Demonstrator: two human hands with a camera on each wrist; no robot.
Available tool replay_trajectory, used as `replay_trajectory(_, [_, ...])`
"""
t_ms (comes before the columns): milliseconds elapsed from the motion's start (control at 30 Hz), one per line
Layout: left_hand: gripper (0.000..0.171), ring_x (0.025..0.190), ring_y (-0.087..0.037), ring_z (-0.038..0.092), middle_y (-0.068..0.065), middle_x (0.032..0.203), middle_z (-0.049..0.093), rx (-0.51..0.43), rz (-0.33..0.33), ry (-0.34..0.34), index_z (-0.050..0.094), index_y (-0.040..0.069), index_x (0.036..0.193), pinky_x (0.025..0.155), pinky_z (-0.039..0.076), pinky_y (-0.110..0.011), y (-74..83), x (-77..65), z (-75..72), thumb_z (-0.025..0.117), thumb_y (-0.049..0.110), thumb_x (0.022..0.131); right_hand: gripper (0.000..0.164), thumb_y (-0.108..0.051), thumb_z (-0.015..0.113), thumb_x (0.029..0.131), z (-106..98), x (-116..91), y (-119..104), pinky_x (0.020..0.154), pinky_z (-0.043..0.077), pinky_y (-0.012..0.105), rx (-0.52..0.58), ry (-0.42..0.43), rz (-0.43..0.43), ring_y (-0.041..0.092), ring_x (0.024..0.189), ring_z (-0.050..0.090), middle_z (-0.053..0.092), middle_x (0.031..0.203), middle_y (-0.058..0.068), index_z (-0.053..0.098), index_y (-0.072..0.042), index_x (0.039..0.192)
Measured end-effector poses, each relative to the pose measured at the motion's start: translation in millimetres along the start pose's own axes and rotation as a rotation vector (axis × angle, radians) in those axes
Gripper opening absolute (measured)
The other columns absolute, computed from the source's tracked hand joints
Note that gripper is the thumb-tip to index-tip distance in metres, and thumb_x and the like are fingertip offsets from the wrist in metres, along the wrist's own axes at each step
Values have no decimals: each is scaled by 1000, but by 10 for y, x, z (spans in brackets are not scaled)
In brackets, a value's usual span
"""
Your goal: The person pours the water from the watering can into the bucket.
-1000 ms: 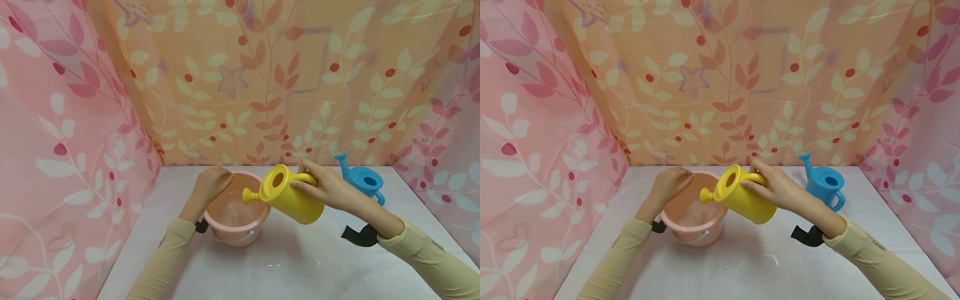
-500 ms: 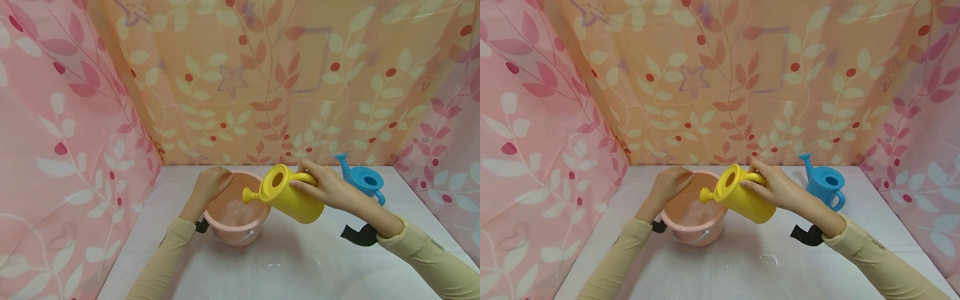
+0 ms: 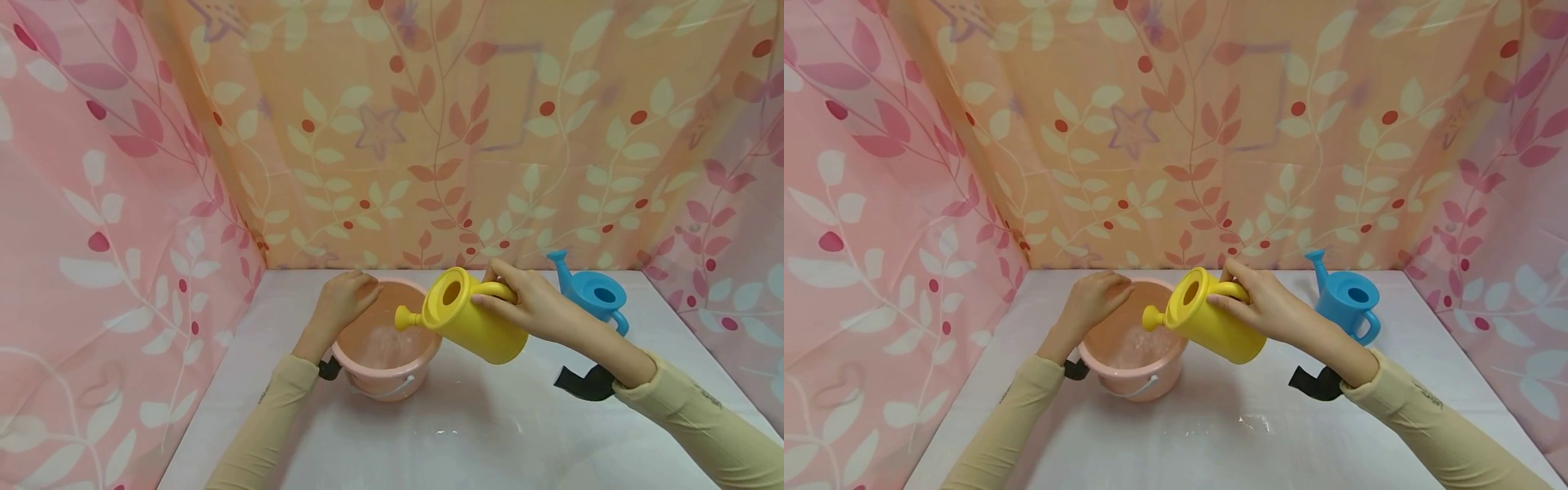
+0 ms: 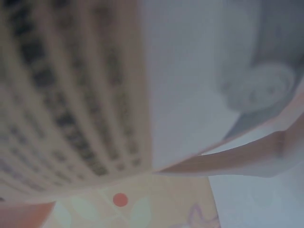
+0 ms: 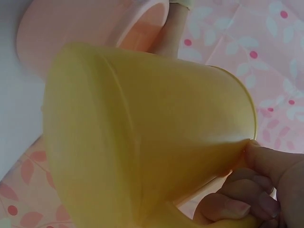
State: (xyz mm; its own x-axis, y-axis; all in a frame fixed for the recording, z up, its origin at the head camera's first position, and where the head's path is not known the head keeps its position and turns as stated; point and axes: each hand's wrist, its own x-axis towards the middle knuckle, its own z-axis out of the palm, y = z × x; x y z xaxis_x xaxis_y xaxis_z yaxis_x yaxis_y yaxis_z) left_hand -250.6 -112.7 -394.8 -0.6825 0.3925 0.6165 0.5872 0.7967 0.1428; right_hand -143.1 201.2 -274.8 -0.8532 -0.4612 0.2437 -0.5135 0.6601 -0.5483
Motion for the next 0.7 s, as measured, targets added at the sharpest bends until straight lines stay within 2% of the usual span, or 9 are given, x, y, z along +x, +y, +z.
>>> replay_trajectory(233, [24, 91, -21, 62, -2, 91, 65, -70, -3, -14, 72, 11, 95, 79, 52, -36, -33, -5, 21, 72, 30, 80, 24, -32, 63, 87, -1, 4, -8, 54, 48, 23, -4, 9, -9, 15, 62, 51, 49, 67, -3, 47, -15, 87])
replay_trajectory(467, [33, 86, -21, 59, -2, 91, 60, -103, -20, -62, 71, 14, 104, 76, 50, -37, -50, -27, 36, 69, 38, 82, 24, -33, 63, 87, 7, 1, -9, 55, 48, 23, -20, 4, 2, 15, 64, 51, 49, 69, -2, 47, -15, 89])
replay_trajectory(700, [33, 88, -21, 57, -2, 91, 58, -131, -41, -86, 70, 13, 105, 77, 49, -38, -34, -35, 34, 72, 34, 80, 24, -32, 64, 87, 13, 1, -17, 54, 48, 23, -37, 9, 3, 14, 62, 50, 49, 68, -3, 48, -14, 88])
